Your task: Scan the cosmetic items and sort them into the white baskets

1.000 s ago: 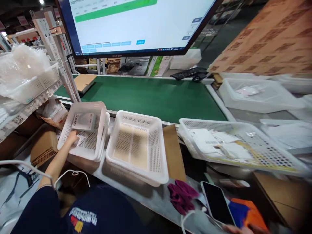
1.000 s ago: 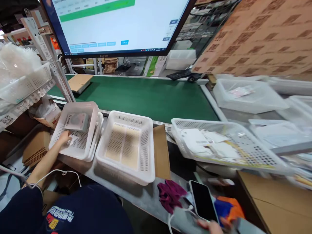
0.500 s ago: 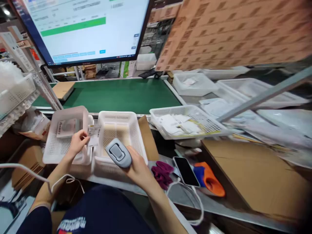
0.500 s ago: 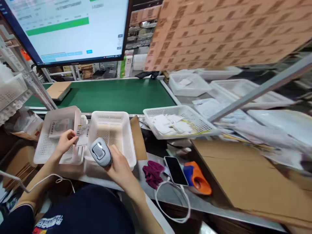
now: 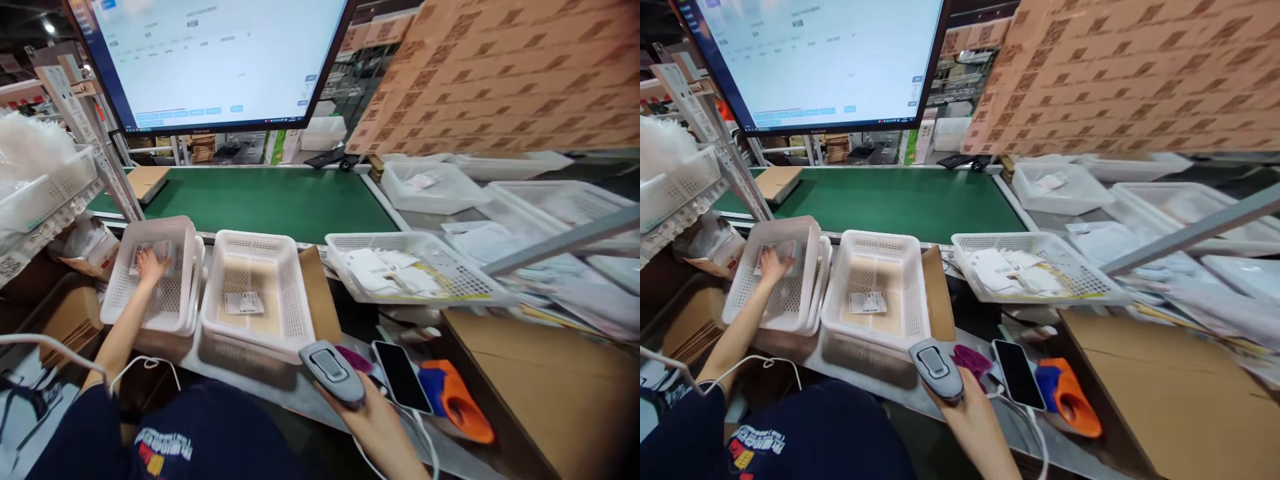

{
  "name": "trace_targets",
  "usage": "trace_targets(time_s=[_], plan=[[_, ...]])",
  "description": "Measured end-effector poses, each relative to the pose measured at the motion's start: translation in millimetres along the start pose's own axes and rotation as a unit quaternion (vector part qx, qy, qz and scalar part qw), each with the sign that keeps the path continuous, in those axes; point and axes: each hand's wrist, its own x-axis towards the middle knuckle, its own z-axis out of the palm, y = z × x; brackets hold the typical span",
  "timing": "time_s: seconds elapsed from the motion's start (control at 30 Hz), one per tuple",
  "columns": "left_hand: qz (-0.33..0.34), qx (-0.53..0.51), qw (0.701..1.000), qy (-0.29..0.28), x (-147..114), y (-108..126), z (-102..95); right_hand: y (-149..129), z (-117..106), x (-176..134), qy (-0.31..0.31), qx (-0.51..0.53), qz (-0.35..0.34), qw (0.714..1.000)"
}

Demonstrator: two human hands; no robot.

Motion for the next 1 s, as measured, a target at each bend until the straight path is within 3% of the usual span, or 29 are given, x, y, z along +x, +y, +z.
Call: trace_targets(time_s=[0.1, 0.17, 0.23, 0.33, 0.4, 0.47, 0.53, 0.63, 0.77, 0.9, 1.0], plan=[[-0.048, -0.01, 0.999, -0.003, -9.8, -3.3, 25.5, -3.3, 7.5, -1.4, -0.001, 0.013, -0.018, 1.0], [-0.054, -0.033, 0.998, 0.005, -13.9, -0.3, 28.7, -16.4, 11.8, -0.3, -0.01, 0.018, -0.065, 0.998], [-0.052, -0.067, 0.996, 0.015, -11.0, 2.7, 12.3, -32.9, 12.6, 1.8, -0.019, 0.013, -0.109, 0.994], [-0.077, -0.143, 0.986, 0.039, -1.8, 5.4, -36.4, -57.7, 8.6, 8.4, -0.029, 0.003, -0.161, 0.987], [-0.108, -0.297, 0.948, 0.028, -2.1, 10.6, -68.0, -75.0, 5.6, 15.7, -0.052, -0.001, -0.197, 0.979], [-0.121, -0.483, 0.867, -0.026, -11.1, 21.8, -88.2, -95.1, 4.2, 24.6, -0.086, -0.003, -0.24, 0.967], [-0.125, -0.586, 0.796, -0.086, -26.9, 38.6, -94.8, -117.7, 4.6, 33.9, -0.113, -0.007, -0.285, 0.952], [-0.145, -0.617, 0.76, -0.147, -55.1, 65.4, -85.7, -148.4, 4.8, 48.9, -0.115, -0.025, -0.331, 0.936], [-0.129, -0.587, 0.772, -0.208, -85.5, 87.6, -59.5, -161.3, -4.2, 75.1, -0.098, -0.058, -0.334, 0.936], [-0.109, -0.532, 0.807, -0.231, -100.8, 98.7, -30.8, -141.0, -21.8, 98.1, -0.069, -0.08, -0.299, 0.948], [-0.056, -0.469, 0.85, -0.233, -108.1, 105.2, -5.2, -120.4, -41.9, 103.9, -0.044, -0.076, -0.279, 0.956]])
